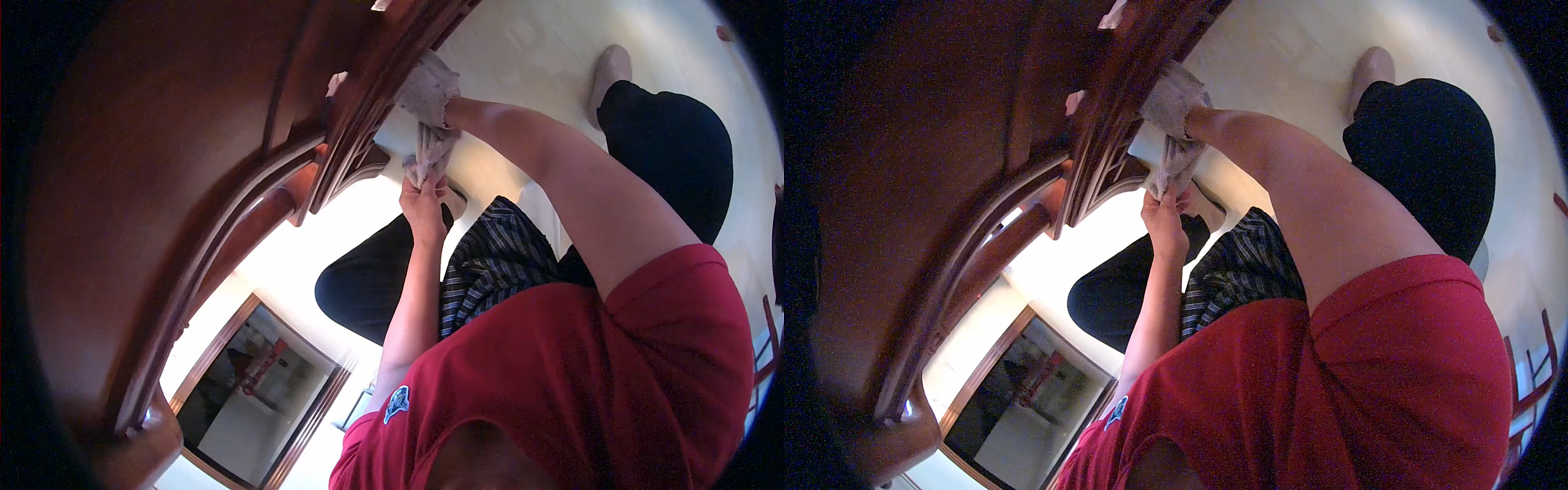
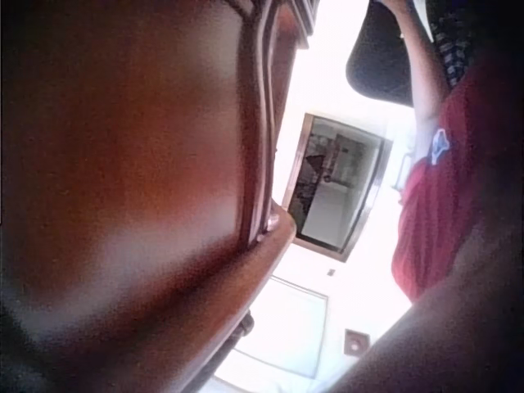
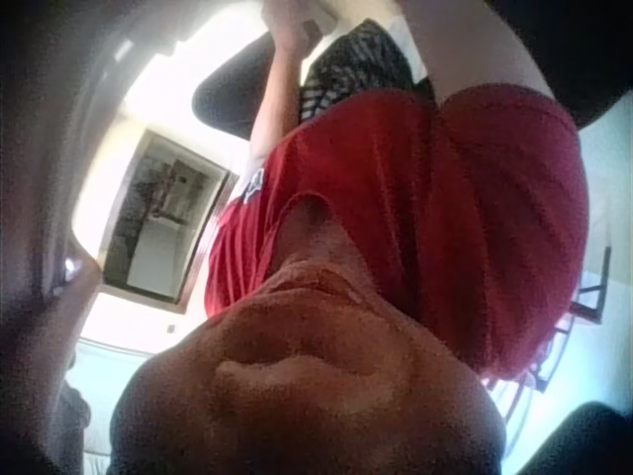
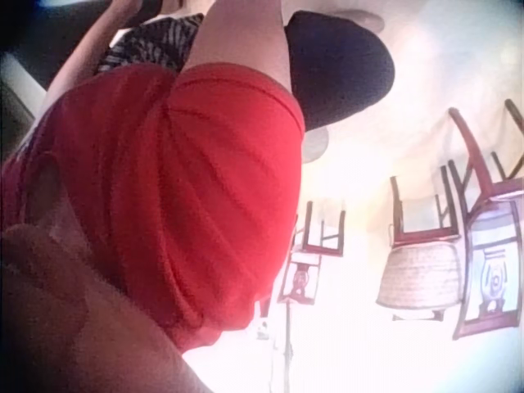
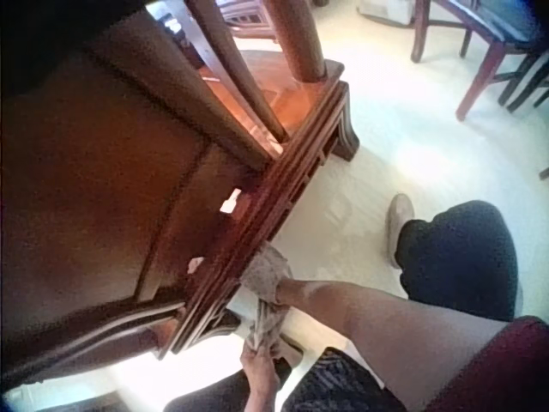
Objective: The person wipes various surfaces and crevices of a wooden chair using a cloth, folding and adjusting the cloth by hand throughout the process.
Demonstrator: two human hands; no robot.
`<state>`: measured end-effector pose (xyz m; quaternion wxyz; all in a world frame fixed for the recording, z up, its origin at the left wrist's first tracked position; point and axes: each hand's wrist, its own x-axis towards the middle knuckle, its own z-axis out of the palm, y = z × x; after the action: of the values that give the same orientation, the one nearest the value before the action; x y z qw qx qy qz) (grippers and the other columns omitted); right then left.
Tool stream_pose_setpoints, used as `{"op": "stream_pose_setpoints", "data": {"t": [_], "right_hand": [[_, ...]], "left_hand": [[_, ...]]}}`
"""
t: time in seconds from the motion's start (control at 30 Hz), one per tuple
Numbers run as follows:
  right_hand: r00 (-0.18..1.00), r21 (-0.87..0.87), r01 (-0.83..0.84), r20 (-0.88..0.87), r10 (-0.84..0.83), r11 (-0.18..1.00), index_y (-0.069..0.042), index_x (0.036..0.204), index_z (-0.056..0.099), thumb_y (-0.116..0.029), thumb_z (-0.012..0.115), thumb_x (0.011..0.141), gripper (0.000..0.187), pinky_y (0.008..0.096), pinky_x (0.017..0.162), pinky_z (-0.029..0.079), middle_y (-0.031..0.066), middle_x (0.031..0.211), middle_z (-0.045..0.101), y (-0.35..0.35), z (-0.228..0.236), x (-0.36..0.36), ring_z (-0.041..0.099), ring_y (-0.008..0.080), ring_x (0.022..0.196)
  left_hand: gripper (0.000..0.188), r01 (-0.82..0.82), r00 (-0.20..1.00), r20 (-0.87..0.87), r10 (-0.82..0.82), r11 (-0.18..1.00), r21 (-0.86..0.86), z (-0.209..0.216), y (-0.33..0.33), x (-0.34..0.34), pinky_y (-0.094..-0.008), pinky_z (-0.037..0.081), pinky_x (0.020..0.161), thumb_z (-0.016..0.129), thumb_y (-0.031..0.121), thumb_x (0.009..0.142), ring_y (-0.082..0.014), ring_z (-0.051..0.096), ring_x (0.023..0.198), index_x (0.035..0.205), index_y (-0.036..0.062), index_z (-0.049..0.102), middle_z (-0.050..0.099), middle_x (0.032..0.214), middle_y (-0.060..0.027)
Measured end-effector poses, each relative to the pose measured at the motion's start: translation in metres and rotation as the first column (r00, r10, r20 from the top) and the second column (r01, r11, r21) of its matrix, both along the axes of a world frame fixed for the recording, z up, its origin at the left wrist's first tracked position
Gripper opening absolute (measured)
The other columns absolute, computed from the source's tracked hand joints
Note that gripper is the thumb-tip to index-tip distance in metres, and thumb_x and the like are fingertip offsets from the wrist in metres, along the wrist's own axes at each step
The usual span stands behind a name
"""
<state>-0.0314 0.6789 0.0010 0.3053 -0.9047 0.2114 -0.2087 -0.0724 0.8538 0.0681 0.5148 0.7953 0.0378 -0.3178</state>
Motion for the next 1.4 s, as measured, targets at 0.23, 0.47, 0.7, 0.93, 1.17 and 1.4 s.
{"op": "stream_pose_setpoints", "data": {"t": [0.23, 0.47, 0.7, 0.93, 1.17, 1.4], "right_hand": [[0.999, -0.088, 0.032, 0.03, -0.03, 0.996, -0.01, 0.108, 0.06, -0.014, 0.048, 0.083, 0.028, 0.0363, 0.092, 0.043, 0.0101, 0.107, 0.061, 0.01, -0.042, 0.01, 0.055, 0.0268, 0.103], [0.996, -0.183, 0.06, 0.069, -0.048, 0.981, -0.01, 0.109, 0.059, -0.014, 0.048, 0.083, 0.029, 0.0364, 0.094, 0.041, 0.0109, 0.108, 0.061, 0.022, -0.081, 0.023, 0.054, 0.0273, 0.104], [0.991, -0.317, 0.115, 0.096, -0.089, 0.942, -0.009, 0.11, 0.059, -0.014, 0.047, 0.084, 0.03, 0.0365, 0.096, 0.04, 0.0116, 0.109, 0.06, 0.006, -0.099, -0.006, 0.054, 0.0277, 0.106], [0.74, -0.063, -0.471, -0.572, 0.355, 0.88, -0.01, 0.115, 0.057, -0.023, 0.054, 0.077, 0.04, 0.0382, 0.093, 0.04, 0.0075, 0.117, 0.057, 0.075, -0.008, -0.091, 0.05, 0.0242, 0.113], [0.825, 0.093, -0.232, -0.509, 0.246, 0.968, -0.013, 0.127, 0.048, -0.021, 0.054, 0.08, 0.048, 0.0411, 0.101, 0.035, 0.0124, 0.133, 0.046, 0.09, -0.111, -0.153, 0.042, 0.0291, 0.123], [0.964, 0.294, -0.118, -0.194, 0.18, 0.948, -0.013, 0.132, 0.042, -0.041, 0.052, 0.086, 0.055, 0.0391, 0.102, 0.034, 0.0099, 0.137, 0.042, 0.097, -0.077, -0.131, 0.039, 0.028, 0.125]], "left_hand": [[0.014, 0.044, 0.999, 0.014, -0.043, 0.997, -0.059, 0.0, 0.014, -0.017, -0.0233, 0.045, 0.059, 0.058, 0.008, 0.086, -0.0103, 0.056, 0.065, 0.099, 0.0029, 0.058, 0.06, 0.078, -0.003], [0.011, 0.063, 0.998, 0.015, -0.062, 0.995, -0.072, 0.002, 0.034, -0.025, -0.0227, 0.044, 0.06, 0.055, 0.005, 0.086, -0.009, 0.054, 0.065, 0.095, 0.0021, 0.06, 0.06, 0.077, -0.0026], [0.016, 0.175, 0.983, 0.075, -0.167, 0.978, -0.112, 0.022, 0.025, -0.045, -0.0212, 0.041, 0.056, 0.054, 0.0, 0.083, -0.0059, 0.049, 0.061, 0.097, 0.002, 0.061, 0.056, 0.07, 0.0002], [0.017, 0.118, 0.982, 0.166, -0.087, 0.975, -0.189, 0.047, 0.071, -0.061, -0.0222, 0.045, 0.056, 0.053, 0.001, 0.082, -0.0067, 0.054, 0.062, 0.095, 0.003, 0.063, 0.061, 0.078, 0.0002], [0.013, 0.01, 0.996, 0.085, 0.036, 0.875, -0.484, 0.074, 0.071, -0.064, -0.0198, 0.041, 0.052, 0.06, 0.015, 0.086, -0.0064, 0.055, 0.066, 0.098, 0.0093, 0.06, 0.06, 0.08, 0.0028], [0.013, -0.092, 0.981, 0.062, 0.182, 0.726, -0.682, 0.102, 0.083, -0.059, -0.0255, 0.05, 0.066, 0.058, 0.012, 0.086, -0.0135, 0.062, 0.079, 0.099, 0.0082, 0.06, 0.063, 0.092, -0.0021]]}}
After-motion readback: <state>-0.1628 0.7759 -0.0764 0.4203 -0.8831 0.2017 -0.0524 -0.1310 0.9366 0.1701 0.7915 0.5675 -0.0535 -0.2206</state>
